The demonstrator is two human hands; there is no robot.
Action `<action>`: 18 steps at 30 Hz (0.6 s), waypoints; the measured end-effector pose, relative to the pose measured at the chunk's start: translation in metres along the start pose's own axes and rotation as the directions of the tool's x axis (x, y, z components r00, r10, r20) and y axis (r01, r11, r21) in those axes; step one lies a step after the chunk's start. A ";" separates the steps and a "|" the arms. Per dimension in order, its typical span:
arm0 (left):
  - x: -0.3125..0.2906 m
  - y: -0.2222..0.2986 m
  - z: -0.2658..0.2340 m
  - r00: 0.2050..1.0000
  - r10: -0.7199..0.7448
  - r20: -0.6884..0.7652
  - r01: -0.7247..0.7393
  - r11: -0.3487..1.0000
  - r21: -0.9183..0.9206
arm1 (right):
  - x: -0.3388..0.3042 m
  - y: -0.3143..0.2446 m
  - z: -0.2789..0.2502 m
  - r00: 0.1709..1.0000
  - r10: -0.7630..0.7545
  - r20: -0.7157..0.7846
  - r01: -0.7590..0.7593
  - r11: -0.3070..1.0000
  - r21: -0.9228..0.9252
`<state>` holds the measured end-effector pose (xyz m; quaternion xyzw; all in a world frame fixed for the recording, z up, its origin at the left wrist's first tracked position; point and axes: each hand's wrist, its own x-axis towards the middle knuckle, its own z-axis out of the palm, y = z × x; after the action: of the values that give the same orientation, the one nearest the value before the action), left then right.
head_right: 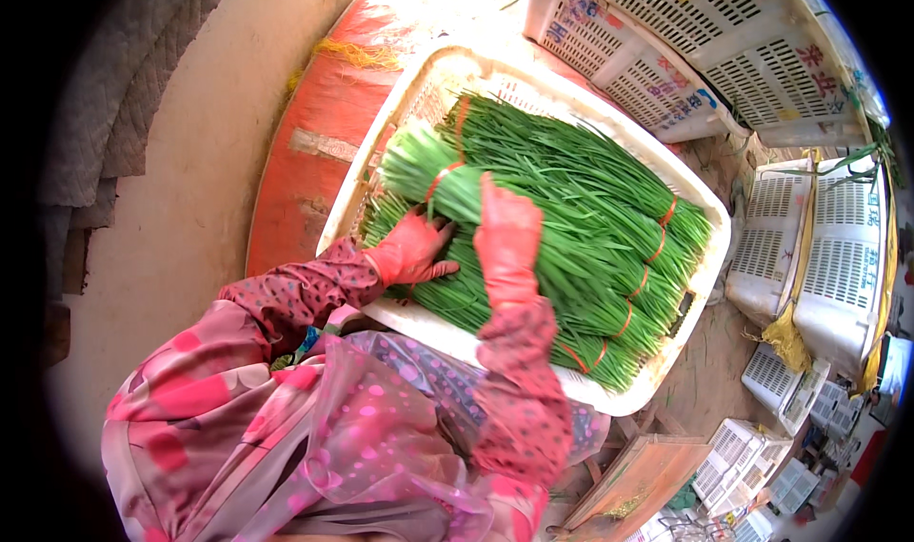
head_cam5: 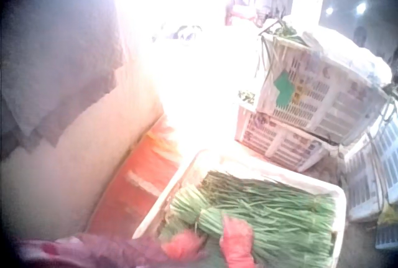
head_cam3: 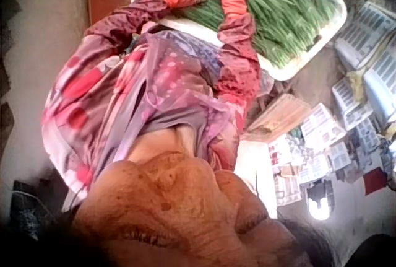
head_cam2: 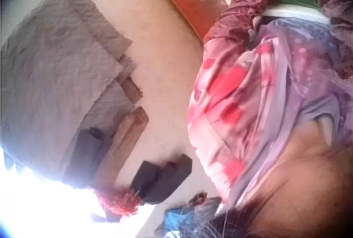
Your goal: The person trims the ends of bundled green onions using a large knife on a wooden block and then places the trimmed bundles into a plastic crate.
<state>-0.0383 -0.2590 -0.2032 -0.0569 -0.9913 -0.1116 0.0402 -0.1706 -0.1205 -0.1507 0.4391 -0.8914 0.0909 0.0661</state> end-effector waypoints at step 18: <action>0.087 -0.063 -0.027 0.946 0.140 0.291 -0.059 0.962 -0.268 | -0.027 0.004 0.038 0.991 0.016 0.133 -0.056 0.952 0.302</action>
<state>-0.1300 -0.3175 -0.1826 -0.1286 -0.9585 -0.2261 -0.1166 -0.1588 -0.1052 -0.1934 0.4326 -0.8770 0.1999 -0.0617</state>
